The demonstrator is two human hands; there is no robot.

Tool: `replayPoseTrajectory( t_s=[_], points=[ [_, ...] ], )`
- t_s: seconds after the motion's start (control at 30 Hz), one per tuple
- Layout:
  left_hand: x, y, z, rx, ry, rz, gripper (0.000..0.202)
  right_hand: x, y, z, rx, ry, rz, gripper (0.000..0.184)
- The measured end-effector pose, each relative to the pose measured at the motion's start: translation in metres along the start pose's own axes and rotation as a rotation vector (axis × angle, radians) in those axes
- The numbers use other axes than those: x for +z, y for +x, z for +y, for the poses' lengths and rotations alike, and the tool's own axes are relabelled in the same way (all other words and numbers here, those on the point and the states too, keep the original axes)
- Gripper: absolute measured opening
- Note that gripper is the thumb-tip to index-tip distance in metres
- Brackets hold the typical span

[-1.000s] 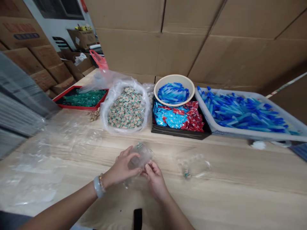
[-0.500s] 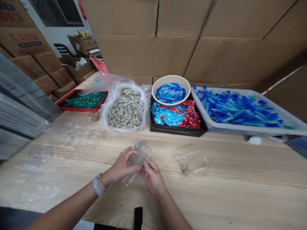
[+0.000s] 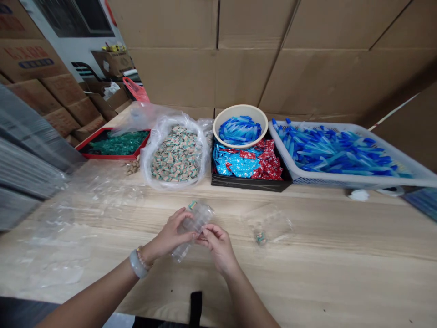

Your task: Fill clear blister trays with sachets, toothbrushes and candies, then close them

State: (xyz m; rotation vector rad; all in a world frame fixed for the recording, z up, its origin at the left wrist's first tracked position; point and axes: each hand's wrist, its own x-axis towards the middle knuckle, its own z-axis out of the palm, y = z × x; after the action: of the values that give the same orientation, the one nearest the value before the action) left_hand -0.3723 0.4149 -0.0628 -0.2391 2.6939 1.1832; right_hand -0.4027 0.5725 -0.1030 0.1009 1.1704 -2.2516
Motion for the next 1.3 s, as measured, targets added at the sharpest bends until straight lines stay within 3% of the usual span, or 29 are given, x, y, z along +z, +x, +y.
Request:
replayPoseTrajectory(
  t_s=[0.3, 0.5, 0.7, 0.9, 0.97, 1.07, 1.17, 1.23, 1.3],
  points=[
    [0.018, -0.004, 0.008, 0.110, 0.078, 0.068, 0.045, -0.009, -0.015, -0.009, -0.016, -0.051, 0.045, 0.020],
    [0.016, -0.001, 0.017, 0.092, 0.183, 0.119, 0.041, -0.061, -0.064, -0.011, 0.014, -0.022, 0.219, 0.022],
    [0.018, 0.008, 0.004, -0.035, 0.513, 0.141, 0.045, -0.122, -0.137, -0.039, -0.002, 0.093, 0.323, 0.016],
    [0.033, 0.011, -0.007, -0.012, 0.690, 0.202, 0.045, -0.155, -0.166, -0.057, -0.043, 0.132, 0.399, 0.017],
    [0.039, 0.009, 0.009, 0.054, 0.700, 0.242, 0.050, -0.160, -0.168, -0.062, -0.056, 0.150, 0.416, 0.018],
    [0.059, 0.015, 0.059, 0.355, 0.599, 0.206, 0.047, -0.169, -0.172, -0.072, -0.073, 0.164, 0.437, 0.017],
    [0.089, 0.038, 0.112, 0.639, 0.456, -0.098, 0.038, -0.182, -0.178, -0.086, -0.113, 0.157, 0.475, 0.016],
    [0.107, 0.058, 0.134, 0.702, 0.478, -0.255, 0.041, -0.194, -0.182, -0.096, -0.154, 0.144, 0.512, 0.015],
    [0.120, 0.074, 0.145, 0.705, 0.536, -0.320, 0.047, -0.206, -0.184, -0.105, -0.194, 0.131, 0.546, 0.014]
  ],
)
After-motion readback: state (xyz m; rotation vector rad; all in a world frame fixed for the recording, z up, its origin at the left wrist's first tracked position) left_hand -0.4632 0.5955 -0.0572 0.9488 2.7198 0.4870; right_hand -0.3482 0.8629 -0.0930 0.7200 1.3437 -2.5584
